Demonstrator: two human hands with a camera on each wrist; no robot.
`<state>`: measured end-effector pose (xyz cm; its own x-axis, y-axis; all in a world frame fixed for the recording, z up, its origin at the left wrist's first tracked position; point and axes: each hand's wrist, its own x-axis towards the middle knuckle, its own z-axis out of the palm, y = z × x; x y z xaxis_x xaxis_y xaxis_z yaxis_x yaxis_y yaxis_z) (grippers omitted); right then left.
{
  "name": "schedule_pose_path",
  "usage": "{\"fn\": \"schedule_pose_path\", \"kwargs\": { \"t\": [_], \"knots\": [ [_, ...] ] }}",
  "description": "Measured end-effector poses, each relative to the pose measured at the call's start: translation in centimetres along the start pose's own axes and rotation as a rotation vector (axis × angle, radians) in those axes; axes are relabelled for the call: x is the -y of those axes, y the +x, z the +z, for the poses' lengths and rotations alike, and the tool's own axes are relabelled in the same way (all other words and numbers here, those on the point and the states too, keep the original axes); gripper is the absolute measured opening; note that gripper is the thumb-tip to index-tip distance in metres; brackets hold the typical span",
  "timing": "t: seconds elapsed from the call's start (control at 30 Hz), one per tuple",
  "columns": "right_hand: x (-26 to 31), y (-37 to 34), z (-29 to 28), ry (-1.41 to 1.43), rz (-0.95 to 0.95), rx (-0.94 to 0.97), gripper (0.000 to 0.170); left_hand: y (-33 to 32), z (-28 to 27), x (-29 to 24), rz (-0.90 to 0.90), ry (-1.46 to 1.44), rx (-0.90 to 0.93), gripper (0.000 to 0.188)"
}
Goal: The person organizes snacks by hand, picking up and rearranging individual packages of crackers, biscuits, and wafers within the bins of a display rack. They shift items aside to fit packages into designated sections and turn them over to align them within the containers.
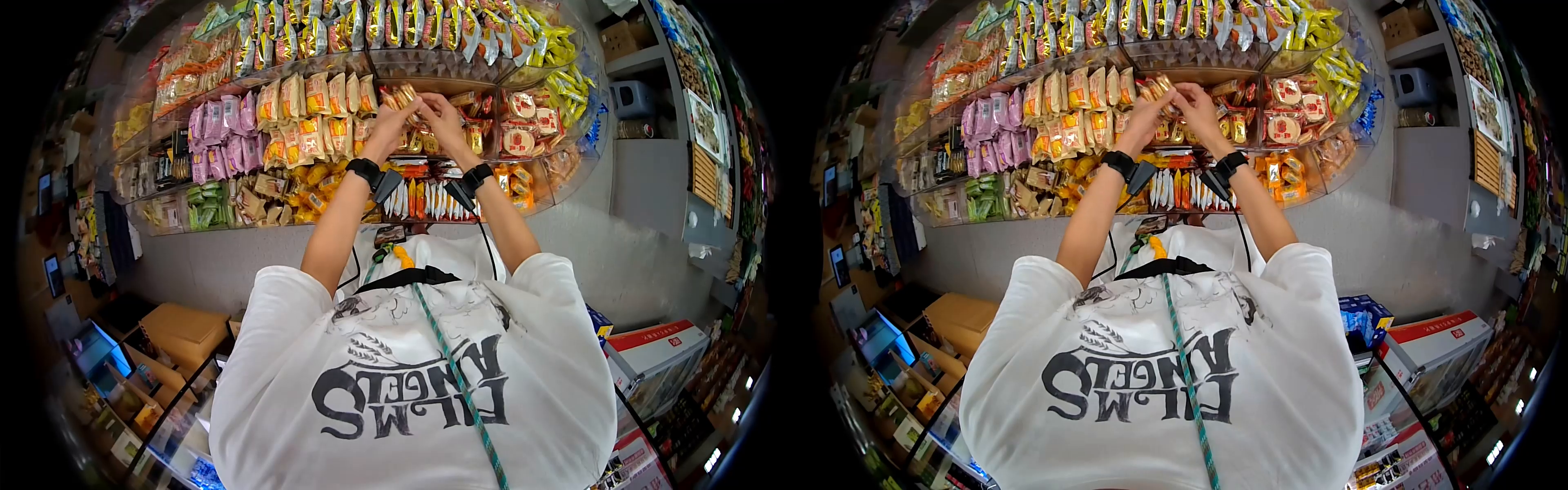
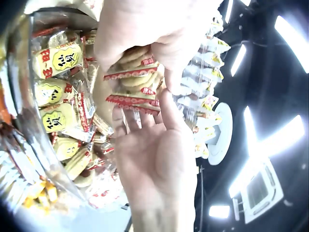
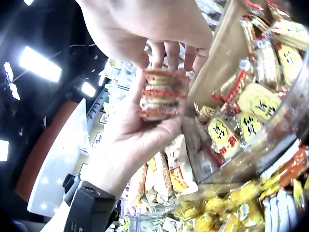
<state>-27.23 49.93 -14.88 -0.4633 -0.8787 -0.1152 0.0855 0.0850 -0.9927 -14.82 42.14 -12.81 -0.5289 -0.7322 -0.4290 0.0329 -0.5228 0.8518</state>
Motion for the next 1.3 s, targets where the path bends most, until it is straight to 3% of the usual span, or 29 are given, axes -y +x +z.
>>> {"fn": "schedule_pose_path", "kwargs": {
  "t": [0.07, 0.1, 0.13, 0.23, 0.27, 0.3, 0.33, 0.4, 0.43, 0.5, 0.57, 0.6, 0.67, 0.73, 0.87, 0.93, 0.97, 1.07, 1.13, 1.17, 1.3],
  "knots": [
    [2.2, 0.8, -0.7, -0.196, -0.051, 0.174, 0.037, 1.0, -2.1, -0.5, -0.144, 0.076, -0.086, 0.046],
    [2.3, 1.6, -1.4, -0.366, -0.254, 0.121, 0.039, 1.6, -3.0, -0.5, -0.147, 0.076, -0.087, 0.046],
    [4.3, 1.6, -2.3, -0.252, -0.049, 0.148, 0.034, 2.1, -4.0, -0.5, -0.064, 0.141, -0.065, 0.053],
    [0.5, 4.1, -3.7, -0.496, -0.024, 0.089, 0.031, 0.9, -5.1, -2.6, 0.086, 0.291, -0.07, 0.069],
    [-1.3, 4.3, -3.8, -0.897, -0.13, 0.252, 0.031, -0.3, -4.8, -3.8, 0.147, 0.374, -0.095, 0.078],
    [-2.8, 4.4, -3.8, -1.295, -0.24, 0.418, 0.032, -1.5, -4.0, -4.7, 0.08, 0.471, -0.249, 0.111],
    [-3.6, 4.3, -3.7, -1.294, -0.24, 0.418, 0.032, -1.6, -4.1, -4.7, 0.079, 0.472, -0.25, 0.111],
    [-4.3, 4.3, -3.3, -1.425, -0.286, 0.381, 0.034, -1.8, -4.3, -5.1, -0.09, 0.527, -0.223, 0.127],
    [-4.0, 4.6, -3.5, -1.425, -0.291, 0.384, 0.034, -2.1, -4.2, -5.3, -0.088, 0.525, -0.228, 0.127],
    [-2.6, 4.9, -5.1, -1.18, -0.04, 0.326, 0.042, -2.8, -4.0, -5.5, -0.077, 0.551, -0.199, 0.113],
    [0.3, 4.8, -6.1, -0.932, 0.186, 0.28, 0.047, -2.0, -4.5, -4.3, -0.098, 0.542, -0.188, 0.112],
    [0.7, 4.0, -6.0, -0.935, 0.184, 0.28, 0.047, -1.4, -4.8, -3.7, -0.12, 0.536, -0.176, 0.111],
    [1.4, 2.1, -5.1, -0.123, 0.207, 0.189, 0.05, -0.5, -4.0, -2.7, -0.167, 0.501, -0.138, 0.11],
    [2.6, 1.1, -3.5, -0.16, 0.212, 0.239, 0.053, 0.5, -2.9, -1.6, -0.214, 0.465, -0.101, 0.109],
    [1.9, 0.3, -2.3, -0.188, 0.095, 0.182, 0.045, 0.1, -0.8, -1.7, -0.129, 0.437, -0.153, 0.106],
    [2.3, -0.2, -1.1, -0.264, -0.021, 0.063, 0.043, -0.2, -0.6, -2.1, -0.148, 0.242, -0.032, 0.101],
    [3.0, -0.7, -0.5, -0.434, -0.031, 0.0, 0.042, 0.1, -0.5, -1.4, -0.154, 0.244, -0.026, 0.101],
    [4.0, -1.2, 0.6, -0.479, -0.174, 0.009, 0.041, 1.7, -1.5, 0.8, -0.053, 0.136, -0.113, 0.091],
    [5.0, -0.9, 0.4, -0.456, -0.152, 0.081, 0.045, 1.4, -2.1, -0.4, -0.152, 0.025, -0.118, 0.072],
    [5.6, -0.8, 0.4, -0.446, -0.131, 0.146, 0.047, 0.6, -2.5, -1.5, -0.126, -0.058, -0.097, 0.053],
    [5.1, 0.6, 0.1, -0.302, -0.092, 0.275, 0.044, 0.0, -3.8, -2.5, -0.119, -0.116, -0.078, 0.039]
  ]
}}
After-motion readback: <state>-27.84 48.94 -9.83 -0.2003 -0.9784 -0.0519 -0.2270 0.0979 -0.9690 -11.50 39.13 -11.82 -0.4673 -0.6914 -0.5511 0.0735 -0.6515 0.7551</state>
